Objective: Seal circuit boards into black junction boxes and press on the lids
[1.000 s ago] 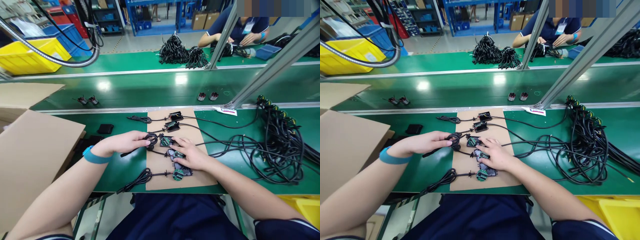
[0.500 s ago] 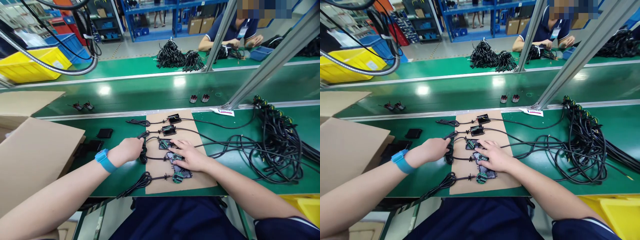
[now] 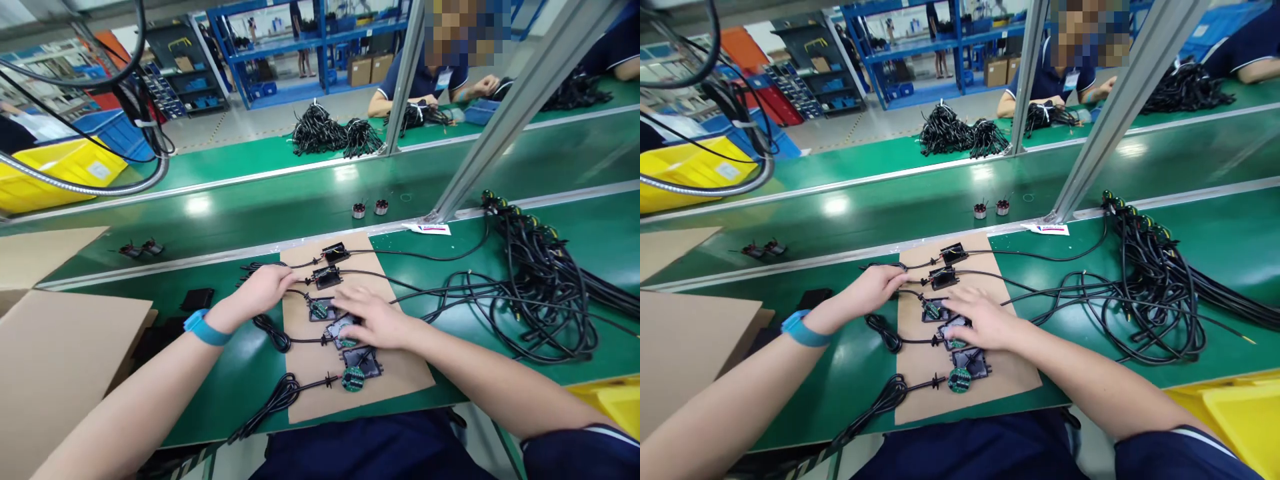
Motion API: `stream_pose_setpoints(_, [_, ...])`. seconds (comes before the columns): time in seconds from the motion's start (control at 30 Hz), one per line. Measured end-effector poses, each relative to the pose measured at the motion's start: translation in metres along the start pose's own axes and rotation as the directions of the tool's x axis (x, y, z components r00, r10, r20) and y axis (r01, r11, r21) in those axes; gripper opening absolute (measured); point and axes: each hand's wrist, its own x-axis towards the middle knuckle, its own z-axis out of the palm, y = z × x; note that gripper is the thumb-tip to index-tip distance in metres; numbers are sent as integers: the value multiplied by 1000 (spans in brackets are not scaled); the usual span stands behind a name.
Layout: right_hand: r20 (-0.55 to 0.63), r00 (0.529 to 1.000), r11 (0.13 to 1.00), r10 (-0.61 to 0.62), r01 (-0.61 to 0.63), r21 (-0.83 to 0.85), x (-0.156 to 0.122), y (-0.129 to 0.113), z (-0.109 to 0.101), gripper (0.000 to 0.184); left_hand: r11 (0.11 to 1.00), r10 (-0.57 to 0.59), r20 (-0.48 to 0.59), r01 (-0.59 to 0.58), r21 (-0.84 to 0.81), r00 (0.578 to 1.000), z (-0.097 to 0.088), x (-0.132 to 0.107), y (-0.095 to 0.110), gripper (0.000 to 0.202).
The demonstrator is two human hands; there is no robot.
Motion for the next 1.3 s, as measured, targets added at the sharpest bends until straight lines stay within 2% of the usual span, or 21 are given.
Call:
stream_pose_setpoints(0.07, [-147, 988, 998, 51, -54, -14, 17, 13, -10, 43, 982, 5, -56, -15, -188, 998, 14, 26, 10, 50])
stream_pose_setpoints(0.13, [-197, 972, 988, 127, -141, -61, 35, 31, -16, 32, 950, -45, -14, 38, -310, 999, 31, 48, 15, 42])
stream_pose_setpoints(0.2, [-145, 971, 970, 189, -208, -126, 51, 51, -16, 27, 922, -112, 56, 125, -368, 992, 47, 62, 17, 39])
stream_pose_setpoints(0.27, [-76, 977, 961, 198, -209, -181, 60, 67, -13, 23, 915, -159, 85, 179, -362, 984, 59, 66, 16, 43])
stream_pose_setpoints(0.37, [9, 993, 952, 118, -111, -284, 65, 78, -11, 19, 949, -159, 48, 166, -268, 986, 65, 63, 18, 39])
stream_pose_setpoints(0.47, [47, 998, 908, 39, -16, -419, 66, 78, -17, 22, 985, -133, -20, 130, -111, 991, 60, 58, 23, 33])
stream_pose_setpoints(0.6, [14, 999, 900, 45, -34, -435, 71, 76, -24, 24, 996, -53, -128, 61, 60, 990, 50, 57, 37, 36])
stream_pose_setpoints(0.67, [14, 997, 918, 73, -62, -393, 74, 75, -23, 23, 987, -46, -95, 60, 149, 994, 49, 58, 46, 41])
stream_pose_setpoints(0.77, [46, 993, 958, 110, -93, -271, 73, 79, -28, 18, 962, -71, 6, 67, 265, 997, 51, 59, 54, 38])
stream_pose_setpoints(0.83, [6, 978, 955, 208, -202, -217, 68, 88, -41, 18, 958, -76, 40, 62, 279, 996, 50, 60, 53, 37])
stream_pose_setpoints(0.87, [-58, 956, 931, 286, -292, -221, 64, 96, -52, 21, 963, -66, 52, 50, 264, 996, 48, 61, 50, 39])
stream_pose_setpoints(0.9, [-150, 914, 883, 378, -405, -239, 58, 106, -64, 25, 972, -53, 60, 38, 232, 997, 45, 62, 47, 42])
stream_pose_setpoints(1.0, [-402, 685, 644, 607, -721, -256, 35, 143, -102, 37, 997, -37, 45, 34, 65, 998, 32, 71, 36, 49])
stream_pose_setpoints(1.03, [-433, 629, 588, 646, -771, -242, 27, 155, -112, 39, 999, -42, 19, 42, 5, 999, 27, 75, 33, 49])
stream_pose_setpoints(1.07, [-435, 601, 565, 670, -793, -227, 21, 165, -119, 38, 997, -53, -19, 52, -53, 998, 22, 80, 32, 48])
stream_pose_setpoints(1.1, [-423, 601, 572, 678, -793, -210, 15, 173, -123, 32, 992, -64, -64, 57, -112, 996, 18, 84, 31, 47])
stream_pose_setpoints(1.17, [-400, 645, 636, 651, -751, -177, 11, 181, -126, 21, 971, -70, -144, 35, -237, 987, 15, 91, 35, 45])
stream_pose_setpoints(1.23, [-398, 690, 708, 604, -694, -129, 16, 177, -124, 18, 932, -69, -199, -8, -363, 978, 19, 98, 45, 43])
stream_pose_setpoints(1.3, [-411, 722, 773, 557, -632, -62, 27, 161, -117, 22, 880, -55, -228, -61, -471, 972, 28, 104, 60, 42])
